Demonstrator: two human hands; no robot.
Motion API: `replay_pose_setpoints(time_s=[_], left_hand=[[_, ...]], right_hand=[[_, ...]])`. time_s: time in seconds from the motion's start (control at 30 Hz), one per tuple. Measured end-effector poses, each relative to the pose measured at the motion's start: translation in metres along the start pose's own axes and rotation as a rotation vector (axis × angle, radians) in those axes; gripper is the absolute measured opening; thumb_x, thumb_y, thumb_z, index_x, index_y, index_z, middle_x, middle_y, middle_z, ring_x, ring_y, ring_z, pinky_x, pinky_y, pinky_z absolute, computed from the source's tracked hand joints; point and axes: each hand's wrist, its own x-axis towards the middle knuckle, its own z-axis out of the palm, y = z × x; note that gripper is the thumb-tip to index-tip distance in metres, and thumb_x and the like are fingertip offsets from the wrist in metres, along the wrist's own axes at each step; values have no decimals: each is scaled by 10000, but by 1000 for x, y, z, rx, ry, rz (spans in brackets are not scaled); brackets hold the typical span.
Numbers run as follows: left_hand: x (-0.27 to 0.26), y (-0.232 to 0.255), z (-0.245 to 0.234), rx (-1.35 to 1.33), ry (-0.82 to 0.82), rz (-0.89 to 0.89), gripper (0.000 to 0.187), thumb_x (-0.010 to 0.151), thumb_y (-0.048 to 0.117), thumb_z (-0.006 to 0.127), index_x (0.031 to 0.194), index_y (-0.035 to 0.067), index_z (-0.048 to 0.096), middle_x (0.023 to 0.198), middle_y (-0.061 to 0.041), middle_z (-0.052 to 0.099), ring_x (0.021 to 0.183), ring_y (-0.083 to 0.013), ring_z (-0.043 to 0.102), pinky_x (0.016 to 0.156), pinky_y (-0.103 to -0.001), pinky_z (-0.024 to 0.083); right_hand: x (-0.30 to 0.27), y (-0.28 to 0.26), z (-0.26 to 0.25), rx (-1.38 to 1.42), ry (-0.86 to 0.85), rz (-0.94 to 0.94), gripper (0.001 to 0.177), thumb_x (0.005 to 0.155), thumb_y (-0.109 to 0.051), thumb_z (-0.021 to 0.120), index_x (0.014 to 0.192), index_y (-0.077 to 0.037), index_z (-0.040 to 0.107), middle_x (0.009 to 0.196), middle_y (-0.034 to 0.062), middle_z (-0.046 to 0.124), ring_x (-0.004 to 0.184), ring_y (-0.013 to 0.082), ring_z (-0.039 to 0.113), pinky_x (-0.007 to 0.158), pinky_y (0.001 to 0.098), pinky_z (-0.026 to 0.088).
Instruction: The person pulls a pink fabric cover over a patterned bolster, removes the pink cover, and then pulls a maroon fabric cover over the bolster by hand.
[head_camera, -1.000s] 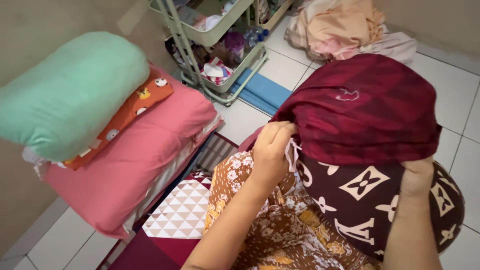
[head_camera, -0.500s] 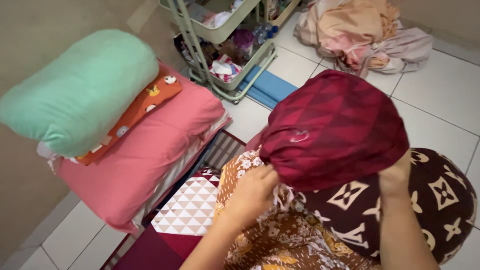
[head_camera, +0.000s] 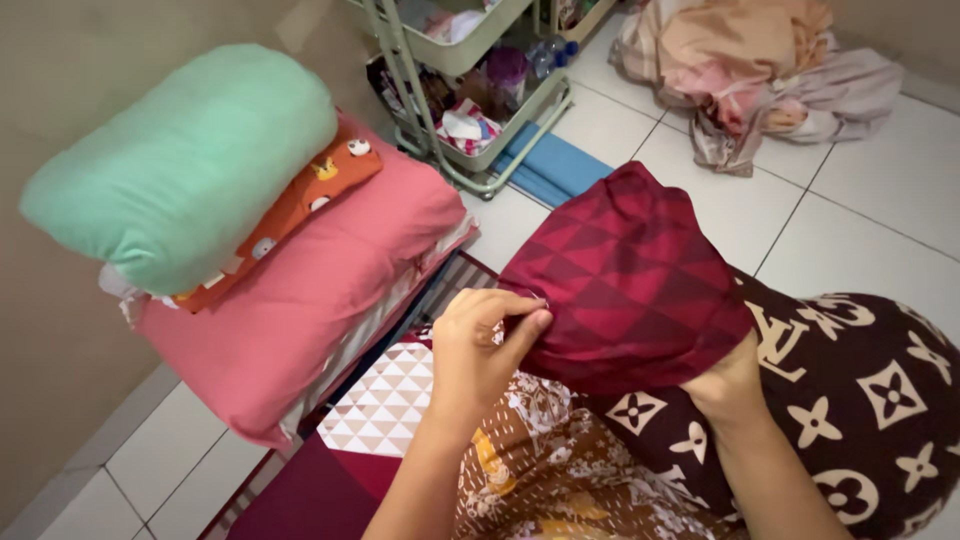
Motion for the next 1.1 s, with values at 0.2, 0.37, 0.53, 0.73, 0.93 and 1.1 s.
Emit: replay_pose_setpoints(time_s=[0.2,0.37,0.53,0.73,0.93,1.1], left_hand=[[8,-28,-8,-109,42,-231,72,939,74,676,893,29,643,830,-84,656,739,-193,634,685,-317,516],[72,-62,-17,219,239,39,154,977,60,708,946,-3,570,919,-138,597,824,-307,609,754,-387,493],[122,-38,-15,402,517,439,410,764,130,735,1113,-55,625,1137,-267,600,995,-434,602,840,-453,507],[95,-12,35,-27,-172,315,130,982,233,709,951,108,693,1134,-104,731,1081,-319,697,950,-395,552],[63,-1,81,338,-362,365,351,872,288,707,1112,39,648,1039,-122,693,973,-322,651,836,-448,495],[41,19,72,447,-332,249,475,760,345,776,1056,7,622,948,-136,664,917,-319,622,790,-441,476]], right_hand=[[-4,11,-1,-62,-30,26,550,770,80,763,1302,23,631,1255,72,716,1114,168,686,1002,327,551],[-10,24,-4,-105,-71,19,482,776,51,794,1236,21,653,1199,67,734,1076,163,705,974,326,566],[-10,31,8,-173,-98,74,539,718,29,802,1222,-2,614,1171,55,729,1038,196,708,949,343,576],[-4,-2,62,-933,-409,188,673,663,-235,853,1272,-80,612,1199,153,661,1028,343,659,911,476,537],[2,-56,35,-814,-851,-143,661,933,-324,765,1411,57,513,1288,290,567,1112,401,595,946,502,499],[75,-38,-81,-762,-501,479,530,898,-397,714,1351,-126,666,1225,111,715,1078,249,685,927,392,591]])
